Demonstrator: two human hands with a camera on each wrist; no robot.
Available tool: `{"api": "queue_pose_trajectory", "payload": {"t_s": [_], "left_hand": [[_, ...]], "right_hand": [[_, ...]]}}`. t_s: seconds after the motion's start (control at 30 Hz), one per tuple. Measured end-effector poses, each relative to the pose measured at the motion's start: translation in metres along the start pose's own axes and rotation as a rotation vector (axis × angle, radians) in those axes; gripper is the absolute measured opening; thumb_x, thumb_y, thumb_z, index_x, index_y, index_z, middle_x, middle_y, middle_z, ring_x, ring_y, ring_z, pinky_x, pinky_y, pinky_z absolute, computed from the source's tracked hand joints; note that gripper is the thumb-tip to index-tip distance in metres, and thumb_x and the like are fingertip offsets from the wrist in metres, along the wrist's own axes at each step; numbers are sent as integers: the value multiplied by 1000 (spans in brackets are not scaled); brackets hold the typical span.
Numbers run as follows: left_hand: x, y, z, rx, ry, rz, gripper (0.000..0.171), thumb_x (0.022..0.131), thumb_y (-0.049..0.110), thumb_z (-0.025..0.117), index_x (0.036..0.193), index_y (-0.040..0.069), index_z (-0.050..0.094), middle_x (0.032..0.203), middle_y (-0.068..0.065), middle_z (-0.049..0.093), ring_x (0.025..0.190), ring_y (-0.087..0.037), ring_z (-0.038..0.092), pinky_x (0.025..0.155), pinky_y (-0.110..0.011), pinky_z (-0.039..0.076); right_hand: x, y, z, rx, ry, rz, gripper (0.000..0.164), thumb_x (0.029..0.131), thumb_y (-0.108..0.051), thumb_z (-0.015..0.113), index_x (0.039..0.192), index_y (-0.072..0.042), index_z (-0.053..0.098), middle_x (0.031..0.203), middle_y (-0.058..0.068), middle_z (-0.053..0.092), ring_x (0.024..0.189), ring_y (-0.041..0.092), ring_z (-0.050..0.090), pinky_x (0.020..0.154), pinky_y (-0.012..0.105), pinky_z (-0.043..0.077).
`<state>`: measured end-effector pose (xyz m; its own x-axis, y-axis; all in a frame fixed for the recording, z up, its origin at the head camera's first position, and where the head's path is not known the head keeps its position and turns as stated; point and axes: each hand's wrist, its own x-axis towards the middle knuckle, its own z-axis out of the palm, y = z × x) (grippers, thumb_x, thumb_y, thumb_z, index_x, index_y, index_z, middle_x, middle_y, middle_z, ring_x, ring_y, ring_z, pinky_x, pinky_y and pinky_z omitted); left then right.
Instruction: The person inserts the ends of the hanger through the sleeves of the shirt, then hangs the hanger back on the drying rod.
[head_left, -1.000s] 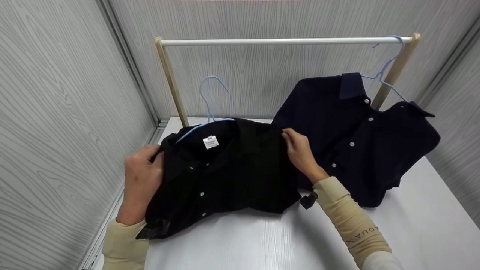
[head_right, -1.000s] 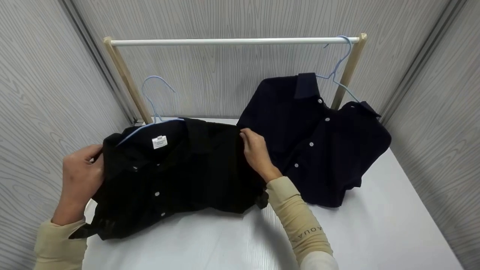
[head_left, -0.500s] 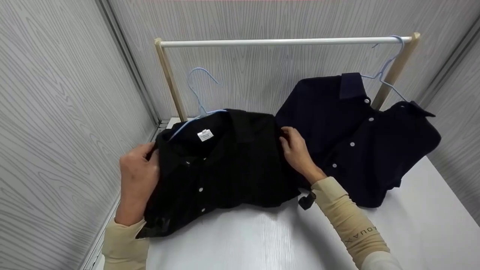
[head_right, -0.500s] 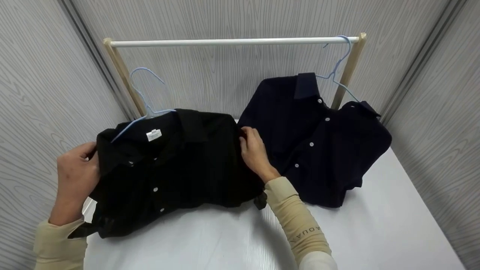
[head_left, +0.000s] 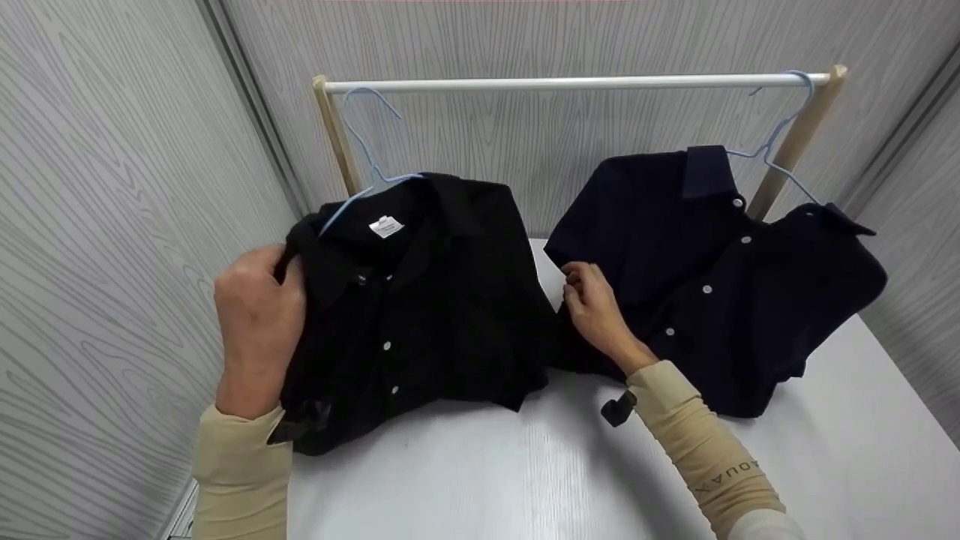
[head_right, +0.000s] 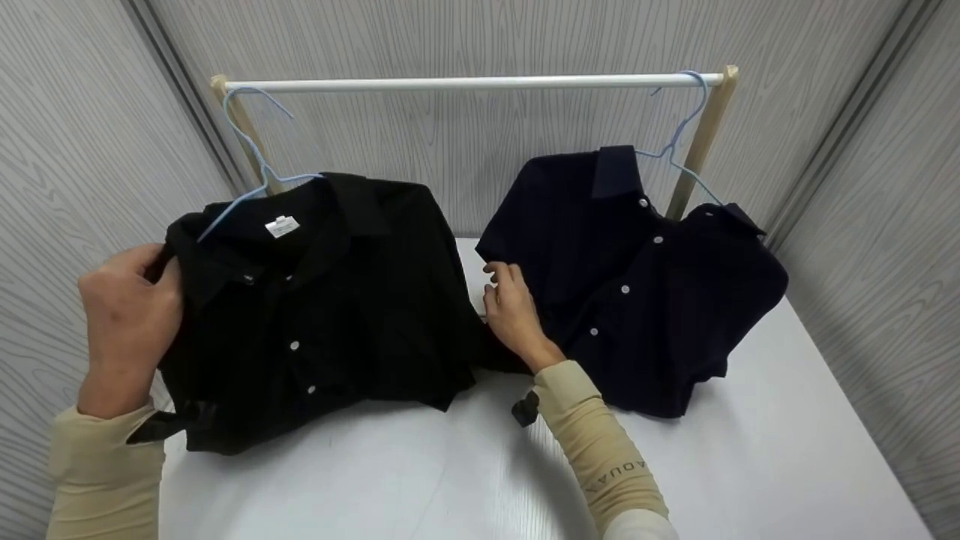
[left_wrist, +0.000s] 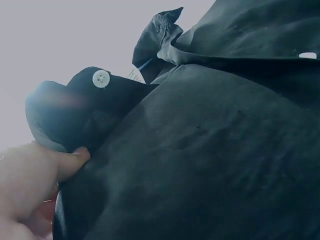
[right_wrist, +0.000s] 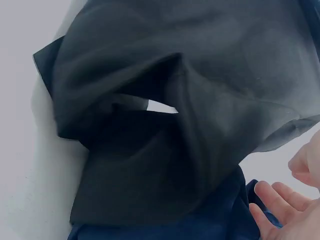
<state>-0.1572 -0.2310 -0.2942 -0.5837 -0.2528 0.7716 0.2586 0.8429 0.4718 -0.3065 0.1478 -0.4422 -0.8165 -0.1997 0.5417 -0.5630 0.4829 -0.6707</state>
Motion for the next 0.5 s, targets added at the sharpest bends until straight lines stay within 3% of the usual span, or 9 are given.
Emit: {"api": "queue_pose_trajectory", "payload": {"t_s": [0.23,0.5], "left_hand": [[31,17,-3,58,20,-18,19,92,4,62,76,-6,65,84,-26,69,81,-43,66,74,-53,51],[51,25,14,122,-23,-41,20,91,5,61,77,-9,66,83,-27,68,83,-45,66,75,-56,52]], "right_hand": [[-5,3,-4,-29,-32,19,23,95,3,51,117,2,60,104,16,58,92,25,62,83,36,52],[-9,4,-5,-28,-30,14,24,95,4,50,116,5,61,105,17,59,93,26,63,83,36,53]]}}
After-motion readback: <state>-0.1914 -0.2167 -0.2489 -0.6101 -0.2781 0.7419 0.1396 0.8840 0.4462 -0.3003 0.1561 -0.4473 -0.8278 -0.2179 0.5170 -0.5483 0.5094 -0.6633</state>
